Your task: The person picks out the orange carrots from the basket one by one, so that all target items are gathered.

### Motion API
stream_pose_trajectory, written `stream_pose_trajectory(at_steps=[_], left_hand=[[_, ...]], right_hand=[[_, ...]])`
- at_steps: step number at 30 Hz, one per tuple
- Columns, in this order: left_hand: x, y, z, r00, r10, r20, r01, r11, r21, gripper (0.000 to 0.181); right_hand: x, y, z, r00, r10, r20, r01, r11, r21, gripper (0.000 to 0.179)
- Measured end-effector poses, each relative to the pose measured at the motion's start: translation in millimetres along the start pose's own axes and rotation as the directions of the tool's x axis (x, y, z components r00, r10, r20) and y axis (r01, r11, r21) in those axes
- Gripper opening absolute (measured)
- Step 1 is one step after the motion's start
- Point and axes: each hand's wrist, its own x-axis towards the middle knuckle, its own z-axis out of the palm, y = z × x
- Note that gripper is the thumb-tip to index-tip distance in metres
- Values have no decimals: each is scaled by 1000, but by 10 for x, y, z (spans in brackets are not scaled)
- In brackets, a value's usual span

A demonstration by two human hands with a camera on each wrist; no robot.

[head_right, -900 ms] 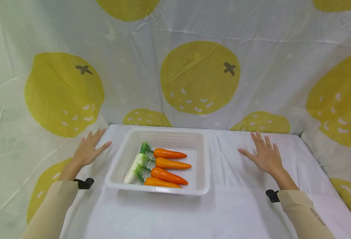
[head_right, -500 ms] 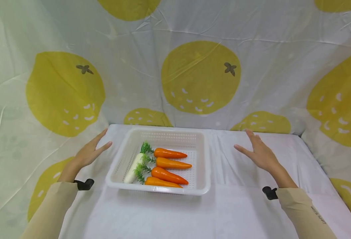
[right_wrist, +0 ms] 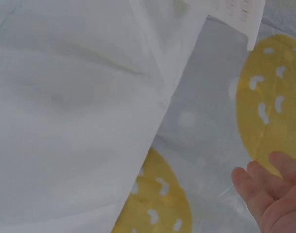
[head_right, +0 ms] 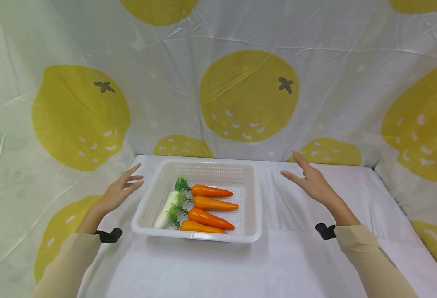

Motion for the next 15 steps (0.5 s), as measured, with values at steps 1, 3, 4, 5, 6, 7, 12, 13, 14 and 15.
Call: stream_pose_trajectory(at_steps=[1, 3, 4, 5, 6, 7, 12, 13, 14, 15], left_hand=[[-5, 7, 19, 1000, 1, -2, -1, 1000, -6, 69], [-13, 26, 56, 1000, 6, -2, -6, 1000, -29, 68], [-16, 37, 73, 1000, 12, -2, -12, 999, -42, 68], [-18, 49, 91, 1000, 19, -3, -19, 998, -61, 67], [-20, 61, 108, 1000, 24, -4, -24, 996, -83, 66], [-22, 72, 125, 1000, 28, -9, -29, 995, -100, 66], [-35, 121, 203, 1000, 29, -8, -30, 984, -176, 64], [-41, 135, 215, 1000, 23, -6, -24, 983, -185, 64], [-45, 150, 225, 1000, 17, 0, -17, 981, -193, 64], [-53, 185, 229, 1000, 11, 5, -10, 980, -196, 63]], right_hand=[[15, -19, 5, 1000, -10, -1, 10, 1000, 12, 86], [44, -59, 14, 1000, -25, -4, 25, 999, 35, 85], [58, -80, 17, 1000, -27, -7, 27, 999, 45, 84], [72, -103, 19, 1000, -28, -9, 29, 998, 57, 84], [85, -128, 20, 1000, -27, -10, 28, 997, 74, 83], [99, -154, 20, 1000, -27, -10, 27, 995, 92, 82], [178, -295, 18, 999, -49, -16, 51, 985, 166, 79], [199, -325, 19, 998, -63, -15, 65, 983, 174, 79], [219, -356, 22, 997, -76, -16, 78, 980, 182, 79], [240, -386, 27, 996, -89, -19, 91, 977, 192, 78]])
